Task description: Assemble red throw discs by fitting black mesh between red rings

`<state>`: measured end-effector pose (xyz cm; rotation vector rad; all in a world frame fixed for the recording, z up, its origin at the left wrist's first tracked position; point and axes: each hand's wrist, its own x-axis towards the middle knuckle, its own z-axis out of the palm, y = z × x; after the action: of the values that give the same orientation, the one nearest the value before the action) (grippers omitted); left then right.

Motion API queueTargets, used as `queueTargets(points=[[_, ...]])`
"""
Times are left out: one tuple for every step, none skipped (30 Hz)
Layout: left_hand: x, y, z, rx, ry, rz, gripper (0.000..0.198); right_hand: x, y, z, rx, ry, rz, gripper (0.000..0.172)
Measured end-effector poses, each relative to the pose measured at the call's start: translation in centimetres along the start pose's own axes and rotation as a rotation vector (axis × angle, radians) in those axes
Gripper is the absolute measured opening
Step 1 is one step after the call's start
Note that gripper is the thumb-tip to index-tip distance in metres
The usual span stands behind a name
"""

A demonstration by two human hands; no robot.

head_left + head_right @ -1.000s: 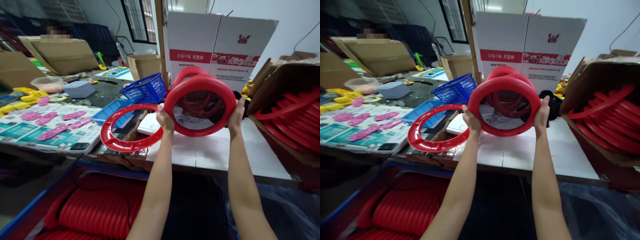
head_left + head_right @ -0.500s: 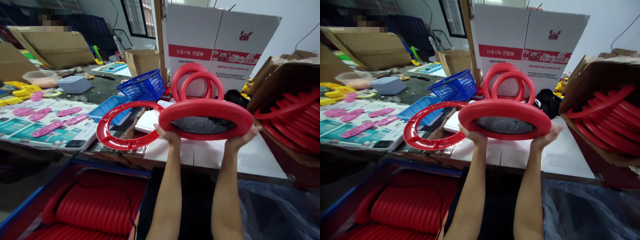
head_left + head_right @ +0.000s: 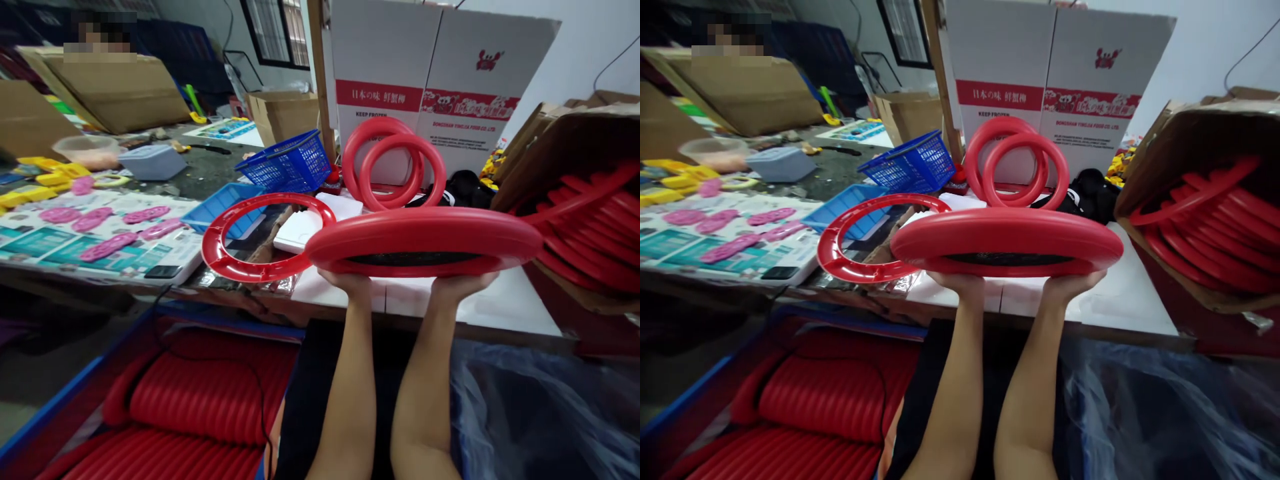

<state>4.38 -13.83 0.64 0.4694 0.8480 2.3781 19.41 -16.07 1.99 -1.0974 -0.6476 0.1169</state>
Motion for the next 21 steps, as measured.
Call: queueTargets(points=[[0.0,-0.1,0.3,0.007,-0.001,-0.009,0.061,-1.1,0.3,0.3,-0.007,-0.041,0.05,0.087],[-0.1,-0.3,0.6,0.011,-0.009,-0.022,0.064,-2.3,0.7,0.6,0.011,-0.08,0.101,0.091],[-0.3,-0.4,0.8,0.01,-0.025,-0.038,0.065,-3.5,1.3,0.9,0.044,-0.114,0.147,0.093],[-0.6,-0.5,0.9,0.006,-0.045,-0.054,0.066,-4.6,1.9,1.3,0.075,-0.138,0.182,0.095],[-0.9,-0.6,0.9,0.003,-0.058,-0.064,0.067,-5.5,2.5,1.8,0.097,-0.15,0.204,0.096],[-1.3,-0.6,0.8,0.007,-0.063,-0.068,0.067,-6.2,3.0,2.3,0.102,-0.154,0.215,0.097],[-1.6,-0.5,0.8,0.017,-0.058,-0.066,0.067,-6.7,3.4,2.8,0.116,-0.148,0.234,0.097],[-1.9,-0.4,0.7,0.033,-0.052,-0.066,0.068,-7.0,3.6,3.3,0.146,-0.134,0.266,0.094],[-2.1,-0.3,0.6,0.047,-0.051,-0.072,0.071,-7.2,3.8,3.7,0.188,-0.111,0.307,0.091],[-2.3,-0.2,0.6,0.055,-0.056,-0.085,0.074,-7.2,3.9,4.0,0.236,-0.084,0.351,0.087],[-2.4,-0.1,0.5,0.054,-0.064,-0.1,0.076,-7.3,3.9,4.3,0.285,-0.057,0.391,0.083],[-2.4,-0.1,0.5,0.046,-0.069,-0.113,0.077,-7.3,3.8,4.6,0.317,-0.042,0.414,0.08],[-2.3,-0.1,0.5,0.032,-0.065,-0.118,0.076,-7.4,3.8,4.8,0.323,-0.038,0.415,0.079],[-2.1,-0.2,0.6,0.013,-0.054,-0.116,0.074,-7.5,3.7,5.1,0.304,-0.046,0.397,0.08],[-1.9,-0.3,0.6,-0.01,-0.037,-0.109,0.071,-7.6,3.7,5.4,0.283,-0.055,0.378,0.081],[-1.7,-0.4,0.7,-0.036,-0.024,-0.098,0.069,-7.7,3.7,5.7,0.258,-0.07,0.357,0.083],[-1.4,-0.4,0.7,-0.059,-0.016,-0.088,0.068,-7.7,3.6,6.0,0.233,-0.087,0.338,0.085],[-1.1,-0.2,0.7,-0.062,-0.021,-0.086,0.069,-7.7,3.5,6.1,0.212,-0.11,0.318,0.088],[-0.7,0.1,0.5,-0.022,-0.085,-0.115,0.072,-7.4,3.2,6.1,0.191,-0.152,0.288,0.091],[-0.4,0.6,0.2,0.053,-0.207,-0.179,0.074,-6.9,2.8,5.8,0.165,-0.212,0.247,0.093],[0.0,1.2,-0.2,0.147,-0.368,-0.269,0.076,-6.3,2.3,5.3,0.138,-0.286,0.198,0.095]])
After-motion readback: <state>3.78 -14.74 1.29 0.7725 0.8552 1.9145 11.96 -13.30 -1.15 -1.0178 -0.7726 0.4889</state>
